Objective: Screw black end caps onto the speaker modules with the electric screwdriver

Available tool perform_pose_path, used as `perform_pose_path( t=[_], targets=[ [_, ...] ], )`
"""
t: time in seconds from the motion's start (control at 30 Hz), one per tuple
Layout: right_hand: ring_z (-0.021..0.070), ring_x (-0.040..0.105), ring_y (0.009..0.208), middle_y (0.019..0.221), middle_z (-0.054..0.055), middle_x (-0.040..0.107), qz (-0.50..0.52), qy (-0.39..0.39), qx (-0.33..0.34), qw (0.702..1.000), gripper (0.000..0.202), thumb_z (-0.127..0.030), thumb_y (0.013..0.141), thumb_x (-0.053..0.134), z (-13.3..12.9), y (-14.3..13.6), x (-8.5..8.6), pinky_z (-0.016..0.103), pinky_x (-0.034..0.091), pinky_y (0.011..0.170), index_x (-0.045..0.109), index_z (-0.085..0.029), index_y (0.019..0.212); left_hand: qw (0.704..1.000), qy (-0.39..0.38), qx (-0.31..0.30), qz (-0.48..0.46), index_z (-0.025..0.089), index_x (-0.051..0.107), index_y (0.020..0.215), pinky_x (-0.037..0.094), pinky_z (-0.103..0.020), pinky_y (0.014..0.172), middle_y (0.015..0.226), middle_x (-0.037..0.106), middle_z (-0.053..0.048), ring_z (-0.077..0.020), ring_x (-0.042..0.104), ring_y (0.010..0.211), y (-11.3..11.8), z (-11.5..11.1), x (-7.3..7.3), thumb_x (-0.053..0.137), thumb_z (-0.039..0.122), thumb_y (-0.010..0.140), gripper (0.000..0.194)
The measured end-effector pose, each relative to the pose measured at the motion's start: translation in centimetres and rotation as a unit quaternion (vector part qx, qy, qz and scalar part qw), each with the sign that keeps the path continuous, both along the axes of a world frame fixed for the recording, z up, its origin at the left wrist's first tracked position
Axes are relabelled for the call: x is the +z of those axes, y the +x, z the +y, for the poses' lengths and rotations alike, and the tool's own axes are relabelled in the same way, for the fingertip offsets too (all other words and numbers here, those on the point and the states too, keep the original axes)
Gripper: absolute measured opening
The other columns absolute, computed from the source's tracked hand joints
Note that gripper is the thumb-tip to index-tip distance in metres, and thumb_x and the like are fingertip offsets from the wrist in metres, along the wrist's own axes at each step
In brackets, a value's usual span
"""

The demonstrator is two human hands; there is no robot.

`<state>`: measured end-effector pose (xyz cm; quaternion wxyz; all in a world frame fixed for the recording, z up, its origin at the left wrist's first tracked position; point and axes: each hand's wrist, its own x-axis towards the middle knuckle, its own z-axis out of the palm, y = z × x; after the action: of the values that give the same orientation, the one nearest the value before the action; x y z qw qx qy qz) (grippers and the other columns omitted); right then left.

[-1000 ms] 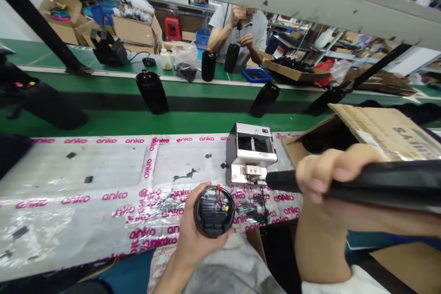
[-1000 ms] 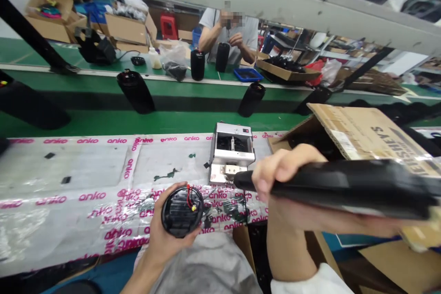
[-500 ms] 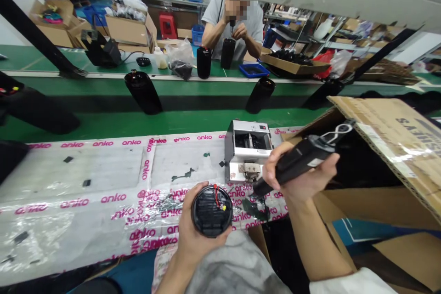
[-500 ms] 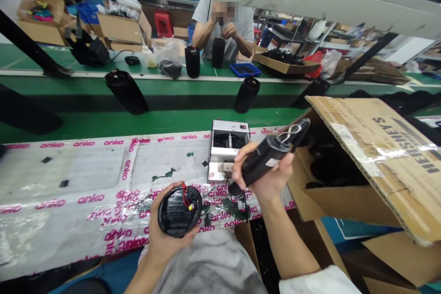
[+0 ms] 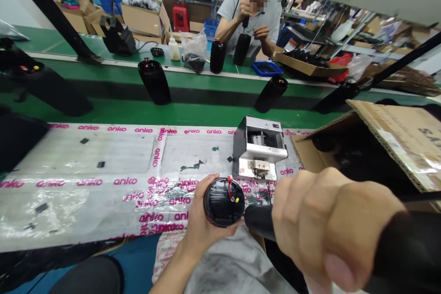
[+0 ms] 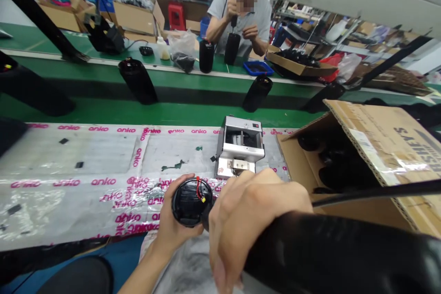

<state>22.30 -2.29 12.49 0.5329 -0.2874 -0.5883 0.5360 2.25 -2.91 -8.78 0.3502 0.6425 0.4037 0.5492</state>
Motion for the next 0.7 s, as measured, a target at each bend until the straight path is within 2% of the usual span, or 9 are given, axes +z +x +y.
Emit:
perform_pose_path(
  t=[0.07, 0.13, 0.2, 0.37, 0.53, 0.7],
  targets=[
    [0.0146, 0.08, 0.059, 0.065, 0.003, 0.078, 0.007, 0.034, 0.078, 0.996, 0.029, -0.026, 0.109, 0.066, 0.7, -1.0, -0.5, 0.019, 0.064, 0.061, 0.085, -0.014, 0.09, 1.0, 0.013, 0.001, 0.004, 0.026, 0.049, 0.159, 0.057, -0.053, 0.12, 0.149, 0.067, -0.015, -0.0367, 0.069, 0.139, 0.0, 0.1, 0.2, 0.096, 0.054, 0.079, 0.096],
    [0.0134, 0.081, 0.063, 0.066, 0.003, 0.077, 0.007, 0.085, 0.118, 0.989, 0.037, -0.025, 0.115, 0.055, 1.5, -1.2, -0.8, 0.019, 0.065, 0.068, 0.08, -0.012, 0.09, 1.0, 0.027, 0.003, 0.007, 0.025, 0.049, 0.16, 0.057, -0.051, 0.119, 0.149, 0.067, -0.015, -0.0362, 0.069, 0.138, 0.1, 0.2, 0.2, 0.096, 0.054, 0.079, 0.097],
    [0.0127, 0.079, 0.062, 0.065, 0.005, 0.076, -0.008, 0.113, 0.129, 0.985, 0.039, -0.023, 0.115, 0.053, 2.2, -1.1, -0.8, 0.019, 0.066, 0.07, 0.073, -0.011, 0.083, 0.999, 0.033, 0.004, 0.003, 0.025, 0.049, 0.16, 0.057, -0.051, 0.119, 0.149, 0.067, -0.015, -0.0363, 0.069, 0.138, 0.1, 0.3, 0.1, 0.097, 0.054, 0.078, 0.1],
    [0.0139, 0.079, 0.064, 0.07, 0.01, 0.079, -0.054, 0.093, 0.222, 0.969, 0.041, -0.027, 0.116, 0.049, 2.8, -1.1, -0.3, 0.021, 0.067, 0.071, 0.064, -0.013, 0.08, 1.0, 0.03, -0.005, -0.007, 0.025, 0.05, 0.16, 0.057, -0.051, 0.12, 0.149, 0.067, -0.015, -0.0373, 0.069, 0.139, 0.1, 0.3, -0.3, 0.1, 0.049, 0.075, 0.102],
    [0.0095, 0.074, 0.063, 0.069, 0.004, 0.074, -0.039, 0.075, 0.209, 0.974, 0.046, -0.034, 0.117, 0.046, 2.4, -1.9, -1.1, 0.018, 0.063, 0.07, 0.062, -0.015, 0.078, 0.999, 0.031, 0.007, -0.003, 0.024, 0.05, 0.161, 0.057, -0.052, 0.12, 0.15, 0.067, -0.015, -0.0371, 0.069, 0.139, 0.3, 0.1, -0.4, 0.097, 0.039, 0.074, 0.099],
    [0.01, 0.075, 0.067, 0.074, 0.004, 0.075, -0.039, 0.06, 0.244, 0.967, 0.048, -0.037, 0.118, 0.042, 2.2, -1.8, -1.8, 0.018, 0.063, 0.072, 0.063, -0.015, 0.08, 0.999, 0.034, 0.022, -0.001, 0.023, 0.051, 0.161, 0.058, -0.049, 0.12, 0.148, 0.068, -0.015, -0.0357, 0.07, 0.137, 0.6, -0.2, -0.6, 0.097, 0.036, 0.071, 0.102]
  ],
)
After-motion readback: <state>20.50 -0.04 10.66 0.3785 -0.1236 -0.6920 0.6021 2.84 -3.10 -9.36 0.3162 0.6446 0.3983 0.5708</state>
